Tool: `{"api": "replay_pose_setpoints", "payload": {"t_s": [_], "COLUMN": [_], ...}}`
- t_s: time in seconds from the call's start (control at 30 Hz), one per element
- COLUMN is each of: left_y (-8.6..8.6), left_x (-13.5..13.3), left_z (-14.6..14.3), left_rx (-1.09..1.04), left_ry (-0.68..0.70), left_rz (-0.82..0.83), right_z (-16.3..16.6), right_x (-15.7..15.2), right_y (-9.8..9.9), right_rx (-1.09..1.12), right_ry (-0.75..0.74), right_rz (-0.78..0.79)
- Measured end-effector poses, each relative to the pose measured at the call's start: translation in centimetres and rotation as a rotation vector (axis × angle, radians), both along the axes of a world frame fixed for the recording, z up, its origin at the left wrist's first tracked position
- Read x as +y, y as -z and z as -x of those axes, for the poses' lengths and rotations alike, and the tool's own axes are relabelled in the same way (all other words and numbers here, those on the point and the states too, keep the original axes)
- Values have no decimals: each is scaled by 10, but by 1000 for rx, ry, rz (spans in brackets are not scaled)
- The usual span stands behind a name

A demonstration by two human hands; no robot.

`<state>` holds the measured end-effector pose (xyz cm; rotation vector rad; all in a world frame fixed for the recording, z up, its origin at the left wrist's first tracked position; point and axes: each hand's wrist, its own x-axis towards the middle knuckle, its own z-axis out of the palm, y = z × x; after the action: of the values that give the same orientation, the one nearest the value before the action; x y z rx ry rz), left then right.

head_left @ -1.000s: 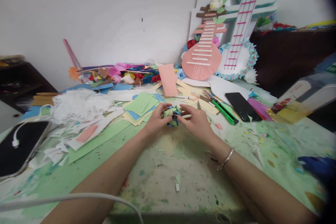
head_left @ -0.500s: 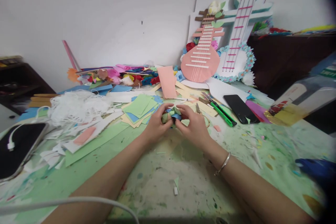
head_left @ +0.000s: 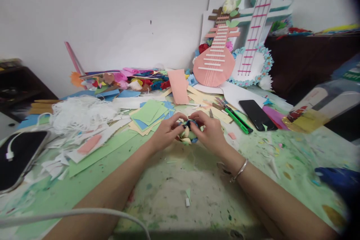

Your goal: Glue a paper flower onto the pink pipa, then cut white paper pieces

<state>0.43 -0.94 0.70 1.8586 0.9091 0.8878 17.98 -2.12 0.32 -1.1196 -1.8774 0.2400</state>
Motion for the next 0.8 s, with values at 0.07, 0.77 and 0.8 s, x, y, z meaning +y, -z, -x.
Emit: {"api": "replay_pose_setpoints", "payload": {"t_s": [0.07, 0.77, 0.8], "left_y": [-2, 19, 19], "left_x": [1, 11, 11], "left_z": [2, -2, -3], "left_rx": [-61, -312, -316], "left_ry": [61, 211, 212], "left_rz": [161, 411, 410], "right_z": [-3, -4, -4], "right_x": [2, 6, 6], "right_y": [-3, -1, -1], "right_rx": [17, -166, -172], "right_ry": [-71, -42, -34], "right_rz": [51, 45, 46]}}
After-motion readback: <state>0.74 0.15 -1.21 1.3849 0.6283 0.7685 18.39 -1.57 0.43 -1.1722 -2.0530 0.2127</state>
